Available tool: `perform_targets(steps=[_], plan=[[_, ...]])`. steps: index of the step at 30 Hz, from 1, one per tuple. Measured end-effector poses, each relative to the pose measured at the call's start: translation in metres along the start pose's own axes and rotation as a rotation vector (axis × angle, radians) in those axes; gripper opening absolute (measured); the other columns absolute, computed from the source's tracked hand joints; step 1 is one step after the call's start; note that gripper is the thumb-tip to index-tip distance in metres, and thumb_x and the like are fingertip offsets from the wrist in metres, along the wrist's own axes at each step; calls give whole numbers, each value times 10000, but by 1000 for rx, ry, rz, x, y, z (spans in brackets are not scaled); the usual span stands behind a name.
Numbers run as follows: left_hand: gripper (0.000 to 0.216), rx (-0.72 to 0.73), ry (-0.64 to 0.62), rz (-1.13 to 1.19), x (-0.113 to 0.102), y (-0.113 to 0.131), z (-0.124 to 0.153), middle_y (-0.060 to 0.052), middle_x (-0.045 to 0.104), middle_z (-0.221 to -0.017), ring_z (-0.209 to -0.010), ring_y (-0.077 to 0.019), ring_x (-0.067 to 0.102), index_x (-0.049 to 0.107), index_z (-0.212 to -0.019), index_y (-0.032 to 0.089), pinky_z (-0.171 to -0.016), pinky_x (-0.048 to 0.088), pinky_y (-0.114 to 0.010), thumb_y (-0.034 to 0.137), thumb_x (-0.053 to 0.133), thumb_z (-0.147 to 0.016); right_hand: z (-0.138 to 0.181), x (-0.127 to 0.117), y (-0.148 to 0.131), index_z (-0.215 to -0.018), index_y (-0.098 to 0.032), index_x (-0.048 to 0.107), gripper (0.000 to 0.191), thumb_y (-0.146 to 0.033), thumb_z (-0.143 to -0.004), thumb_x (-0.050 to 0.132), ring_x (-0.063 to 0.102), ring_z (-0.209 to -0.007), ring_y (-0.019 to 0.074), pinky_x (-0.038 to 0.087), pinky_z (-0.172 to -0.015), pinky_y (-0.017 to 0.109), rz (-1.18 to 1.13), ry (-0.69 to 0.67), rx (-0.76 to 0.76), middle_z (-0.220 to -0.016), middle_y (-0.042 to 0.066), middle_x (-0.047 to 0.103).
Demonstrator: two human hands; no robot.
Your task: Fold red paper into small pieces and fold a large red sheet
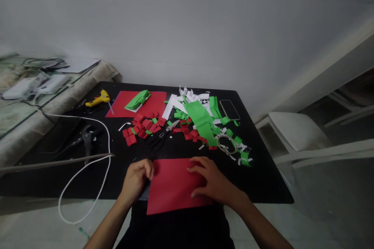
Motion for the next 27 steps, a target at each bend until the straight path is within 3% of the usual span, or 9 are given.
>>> perform_targets(steps=[27], plan=[[221, 34, -9, 104, -2, -7, -3, 18, 465, -464, -515, -123, 391, 485, -467, 188, -542, 251, -280, 78, 522, -656, 0, 1, 2, -1303, -239, 673, 732, -490, -659, 911, 403, -1424, 298, 311, -1207, 445, -22, -5, -14, -1519, 91, 495]])
Point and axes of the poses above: each hand's wrist, its own z-axis away from the middle knuckle, its own x-axis out of the palm, y = z × x, the point moved 1 cm from there along -z, towards the middle knuckle
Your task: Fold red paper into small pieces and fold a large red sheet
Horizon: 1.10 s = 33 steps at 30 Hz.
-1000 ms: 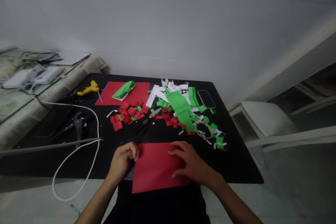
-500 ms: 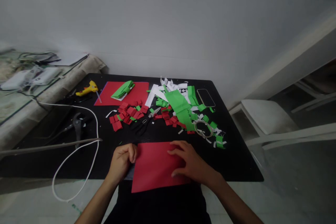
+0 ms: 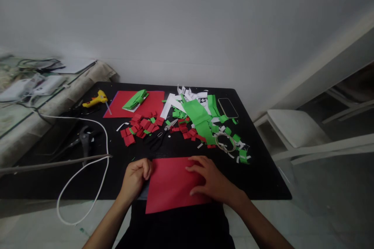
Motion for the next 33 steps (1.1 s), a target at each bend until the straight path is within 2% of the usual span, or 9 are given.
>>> perform_targets(steps=[10, 16, 33], plan=[[205, -5, -3, -9, 0, -1, -1, 21, 465, -473, -525, -123, 397, 488, -485, 186, -549, 264, -271, 75, 525, -654, -1, -1, -2, -1284, -221, 678, 719, -468, -654, 921, 432, -1397, 299, 321, -1193, 451, 31, 6, -4, -1493, 101, 519], [197, -12, -2, -17, 1, 0, -2, 22, 471, -477, -522, -125, 398, 492, -490, 189, -540, 260, -272, 69, 519, -644, -1, 1, -1, -1276, -233, 681, 653, -486, -709, 884, 447, -1385, 299, 333, -1182, 462, 63, 34, -31, -1481, 98, 533], [199, -15, -6, -58, -1, 2, -2, 19, 488, -487, -533, -124, 419, 504, -500, 183, -555, 278, -270, 77, 530, -667, -3, 3, -2, -1251, -260, 703, 591, -509, -738, 857, 473, -1353, 310, 345, -1154, 471, 72, 52, -17, -1455, 91, 559]])
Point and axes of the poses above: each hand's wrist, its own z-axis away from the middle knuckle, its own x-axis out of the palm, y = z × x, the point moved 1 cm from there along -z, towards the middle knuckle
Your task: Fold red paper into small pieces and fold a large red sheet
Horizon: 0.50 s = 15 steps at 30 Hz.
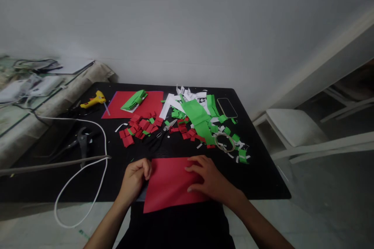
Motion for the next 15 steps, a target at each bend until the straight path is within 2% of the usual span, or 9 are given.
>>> perform_targets(steps=[6, 11, 13, 15], plan=[[203, -2, 0, -5, 0, 1, 0, 19, 487, -491, -535, -125, 415, 508, -505, 181, -553, 274, -268, 95, 541, -685, -3, -2, -2, -1183, -253, 735, 509, -484, -747, 859, 509, -1301, 302, 374, -1125, 470, -7, 37, -6, -1393, 84, 607], [205, -3, 0, -1, 1, 1, 0, 18, 486, -491, -539, -129, 416, 501, -504, 185, -557, 280, -271, 95, 542, -684, -5, 1, -3, -1092, -245, 758, 264, -321, -843, 798, 560, -1241, 270, 417, -1087, 453, 6, 74, -45, -1318, 75, 656], [210, -5, -1, -2, 2, 2, 0, 17, 487, -491, -542, -130, 417, 501, -506, 186, -560, 283, -270, 102, 547, -693, -9, -6, 2, -1041, -241, 763, 183, -289, -864, 764, 586, -1221, 264, 436, -1078, 450, -7, 100, -79, -1299, 78, 667], [210, -10, -2, -5, 2, 3, 1, 16, 490, -491, -545, -131, 419, 504, -507, 186, -563, 284, -270, 107, 553, -696, -17, -26, 16, -994, -232, 762, 128, -284, -883, 722, 619, -1190, 261, 462, -1060, 443, -22, 209, -94, -1272, 89, 683]])
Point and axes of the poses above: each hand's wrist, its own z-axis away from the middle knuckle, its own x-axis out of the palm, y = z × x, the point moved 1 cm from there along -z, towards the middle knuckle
